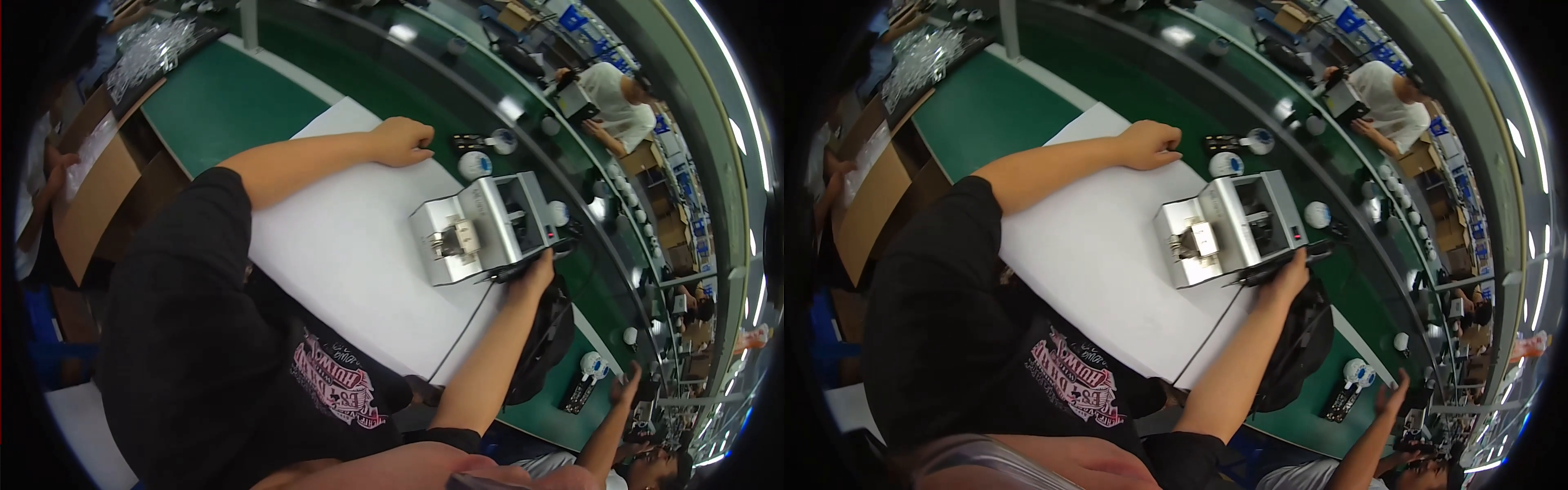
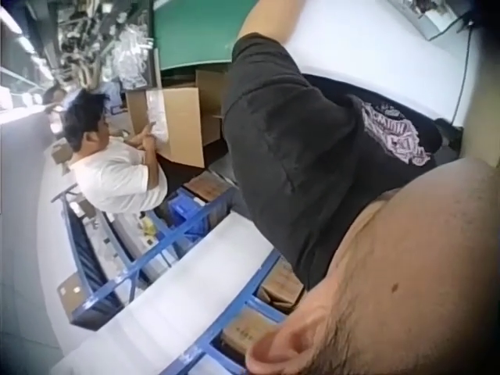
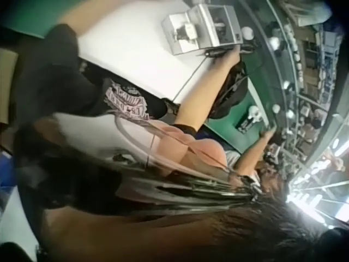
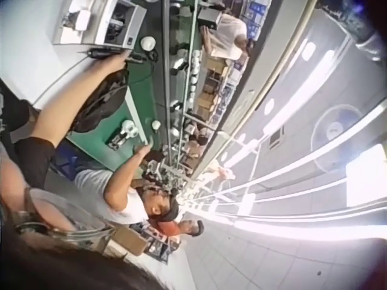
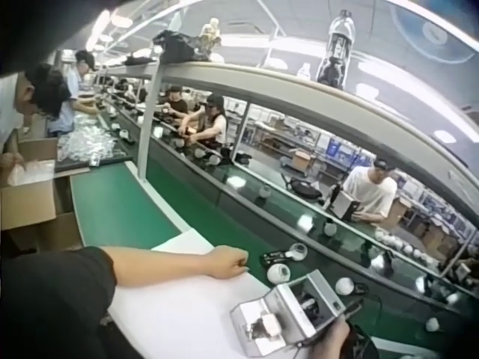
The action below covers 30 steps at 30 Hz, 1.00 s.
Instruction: Assembling electronic devices by using an electric screwdriver to fasten components into housings on a production line.
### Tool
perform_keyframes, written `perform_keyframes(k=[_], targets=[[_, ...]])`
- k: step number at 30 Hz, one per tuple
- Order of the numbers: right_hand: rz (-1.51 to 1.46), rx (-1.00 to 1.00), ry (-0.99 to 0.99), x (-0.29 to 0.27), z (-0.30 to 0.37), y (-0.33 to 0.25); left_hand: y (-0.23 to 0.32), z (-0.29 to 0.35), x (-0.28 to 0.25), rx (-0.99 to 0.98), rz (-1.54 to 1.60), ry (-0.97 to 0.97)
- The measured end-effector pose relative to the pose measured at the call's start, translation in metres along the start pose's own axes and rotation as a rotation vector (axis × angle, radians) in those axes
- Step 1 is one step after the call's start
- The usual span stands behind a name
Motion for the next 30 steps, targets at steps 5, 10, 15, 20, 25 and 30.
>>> perform_keyframes(k=[5, 10, 15, 20, 25, 30], targets=[[0.174, 0.079, 0.012, 0.031, 0.007, -0.003, -0.012, -0.021, -0.006, -0.017, -0.004, 0.341], [0.161, 0.055, -0.057, 0.035, 0.007, -0.007, -0.037, -0.085, 0.009, -0.190, -0.043, 0.317], [0.141, 0.090, -0.198, 0.048, 0.007, -0.006, -0.050, -0.080, 0.002, -0.367, -0.016, 0.114], [0.130, 0.088, -0.289, 0.039, 0.011, -0.007, -0.066, -0.057, -0.013, -0.386, 0.022, 0.262], [0.133, 0.083, -0.329, 0.038, 0.011, -0.007, -0.083, 0.016, -0.043, -0.251, 0.496, 0.645], [0.155, 0.020, -0.309, 0.042, 0.007, -0.008, -0.102, 0.060, -0.054, -0.066, 0.838, 0.737]])
Point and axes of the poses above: each hand's wrist, its own z-axis away from the middle knuckle, its own x-axis out of the palm, y = z × x, the point moved 8 cm from there along -z, towards the middle knuckle, and after that the axes turned 13 degrees about -y, right-handed, at the moved point
